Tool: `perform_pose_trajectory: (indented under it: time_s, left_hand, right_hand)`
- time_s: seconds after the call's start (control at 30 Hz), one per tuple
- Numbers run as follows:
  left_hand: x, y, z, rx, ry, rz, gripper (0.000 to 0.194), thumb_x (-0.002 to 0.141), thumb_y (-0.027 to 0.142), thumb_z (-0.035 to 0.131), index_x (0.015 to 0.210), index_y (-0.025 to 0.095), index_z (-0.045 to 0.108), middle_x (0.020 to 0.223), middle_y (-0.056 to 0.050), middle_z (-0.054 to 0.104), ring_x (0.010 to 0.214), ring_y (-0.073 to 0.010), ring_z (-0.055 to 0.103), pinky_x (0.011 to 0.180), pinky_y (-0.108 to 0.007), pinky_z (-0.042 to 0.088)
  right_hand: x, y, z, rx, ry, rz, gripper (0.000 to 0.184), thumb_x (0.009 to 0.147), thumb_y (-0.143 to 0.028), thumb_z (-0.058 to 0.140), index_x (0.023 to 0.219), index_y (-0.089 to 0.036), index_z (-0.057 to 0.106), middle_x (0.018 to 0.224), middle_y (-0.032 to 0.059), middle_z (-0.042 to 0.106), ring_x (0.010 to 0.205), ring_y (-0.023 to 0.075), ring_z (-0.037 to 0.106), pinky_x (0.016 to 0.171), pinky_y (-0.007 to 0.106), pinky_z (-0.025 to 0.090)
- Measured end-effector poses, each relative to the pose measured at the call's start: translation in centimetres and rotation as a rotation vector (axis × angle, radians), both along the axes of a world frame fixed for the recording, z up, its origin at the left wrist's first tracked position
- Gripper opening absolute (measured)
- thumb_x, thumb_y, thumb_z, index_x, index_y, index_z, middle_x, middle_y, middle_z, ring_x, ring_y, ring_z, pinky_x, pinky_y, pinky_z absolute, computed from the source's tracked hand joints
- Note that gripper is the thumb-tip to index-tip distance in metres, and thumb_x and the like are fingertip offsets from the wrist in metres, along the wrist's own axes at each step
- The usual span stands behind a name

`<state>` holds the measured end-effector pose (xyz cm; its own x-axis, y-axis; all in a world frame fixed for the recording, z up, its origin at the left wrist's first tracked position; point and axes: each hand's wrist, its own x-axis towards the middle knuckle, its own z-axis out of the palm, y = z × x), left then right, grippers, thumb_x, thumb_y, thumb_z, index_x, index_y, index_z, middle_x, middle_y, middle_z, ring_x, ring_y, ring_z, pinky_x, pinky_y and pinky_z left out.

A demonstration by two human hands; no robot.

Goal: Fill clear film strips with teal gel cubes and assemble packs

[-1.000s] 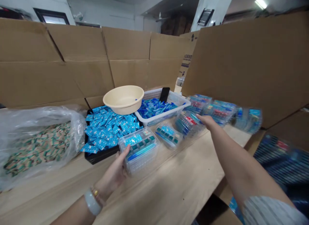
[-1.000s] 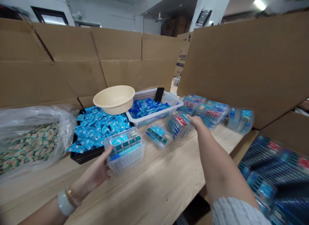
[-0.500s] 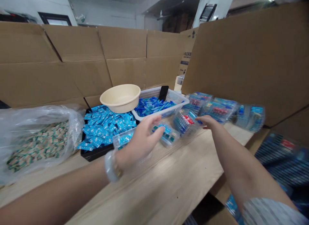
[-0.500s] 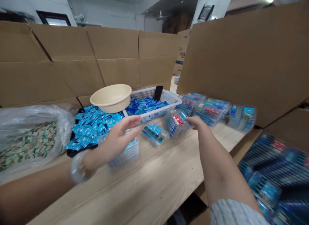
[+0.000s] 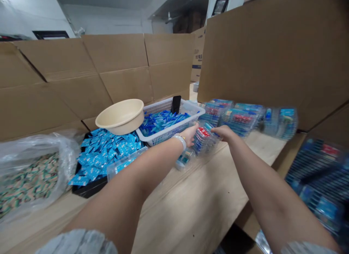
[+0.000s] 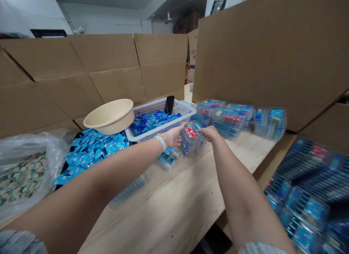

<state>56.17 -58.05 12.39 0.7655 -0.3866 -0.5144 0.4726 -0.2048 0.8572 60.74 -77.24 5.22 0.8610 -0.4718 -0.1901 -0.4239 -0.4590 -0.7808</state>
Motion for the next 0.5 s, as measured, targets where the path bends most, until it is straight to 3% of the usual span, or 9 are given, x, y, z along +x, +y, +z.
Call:
perform_pose_trajectory:
  time_s: [0.23, 0.5]
  left_hand:
    - [0.4, -0.5, -0.1, -0.067, 0.033, 0.012, 0.077, 0.071, 0.064, 0.034, 0.132, 0.019, 0.020, 0.140, -0.013, 0.019, 0.128, -0.0259, 0.017, 0.100, -0.040, 0.020]
    - [0.3, -0.8, 0.1, -0.091, 0.047, 0.050, 0.076, 0.071, 0.064, 0.036, 0.131, 0.018, 0.024, 0.138, -0.013, 0.023, 0.127, -0.0254, 0.021, 0.099, -0.037, 0.023]
  right_hand:
    - [-0.3, -0.5, 0.5, 0.065, 0.067, -0.046, 0.023, 0.057, -0.029, 0.066, 0.069, -0.013, 0.055, 0.056, 0.0024, 0.054, 0.048, 0.0124, 0.052, 0.043, 0.024, 0.041]
    - [-0.6, 0.1, 1.5, 0.079, 0.139, -0.021, 0.023, 0.056, -0.027, 0.067, 0.070, -0.015, 0.054, 0.060, 0.0022, 0.053, 0.056, 0.0154, 0.053, 0.048, 0.030, 0.045]
